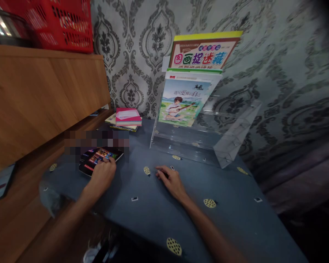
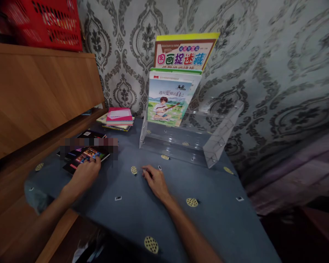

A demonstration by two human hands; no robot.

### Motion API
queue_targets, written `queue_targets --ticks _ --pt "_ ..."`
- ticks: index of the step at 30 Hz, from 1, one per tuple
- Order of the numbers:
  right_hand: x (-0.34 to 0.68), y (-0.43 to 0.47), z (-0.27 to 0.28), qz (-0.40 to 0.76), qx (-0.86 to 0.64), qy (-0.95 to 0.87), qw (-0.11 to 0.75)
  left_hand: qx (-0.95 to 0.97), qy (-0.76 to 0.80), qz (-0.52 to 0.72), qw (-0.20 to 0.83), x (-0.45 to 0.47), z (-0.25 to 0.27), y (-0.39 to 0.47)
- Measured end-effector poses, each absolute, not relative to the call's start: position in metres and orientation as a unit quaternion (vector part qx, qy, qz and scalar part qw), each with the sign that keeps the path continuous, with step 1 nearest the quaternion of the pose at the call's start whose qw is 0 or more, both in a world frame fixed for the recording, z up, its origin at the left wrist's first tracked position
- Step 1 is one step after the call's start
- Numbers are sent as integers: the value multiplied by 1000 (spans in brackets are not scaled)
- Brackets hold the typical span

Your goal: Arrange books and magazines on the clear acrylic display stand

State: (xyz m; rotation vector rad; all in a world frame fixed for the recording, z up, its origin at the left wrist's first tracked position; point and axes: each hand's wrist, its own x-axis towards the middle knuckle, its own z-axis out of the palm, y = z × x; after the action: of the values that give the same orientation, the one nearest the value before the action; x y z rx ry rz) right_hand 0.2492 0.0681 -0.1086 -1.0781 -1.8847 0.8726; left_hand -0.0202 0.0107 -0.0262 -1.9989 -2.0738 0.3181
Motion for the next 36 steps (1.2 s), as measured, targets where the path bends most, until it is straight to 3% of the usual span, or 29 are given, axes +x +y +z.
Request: queue_targets --ticks 9,15,19,23,28,36 --pt "248 66 -108 330 -435 -746 382 -769 -619 133 85 49 -58 -14" --pt "249 62 -103 204 -437 -741 468 -788 -604 94 77 69 -65 -25" --pt "255 61 -94 167 -395 -776 463 -831 -543 73 100 66 -73 -31" --pt "254 62 -89 173 -347 -828 405 -890 -442 31 107 54 -86 -33" --pt "238 60 -96 178 -307 -902 245 -919 -386 -12 83 38 -95 -26" --pt "241 51 -100 113 -427 -885 145 -909 -405 -75 67 35 -102 -27"
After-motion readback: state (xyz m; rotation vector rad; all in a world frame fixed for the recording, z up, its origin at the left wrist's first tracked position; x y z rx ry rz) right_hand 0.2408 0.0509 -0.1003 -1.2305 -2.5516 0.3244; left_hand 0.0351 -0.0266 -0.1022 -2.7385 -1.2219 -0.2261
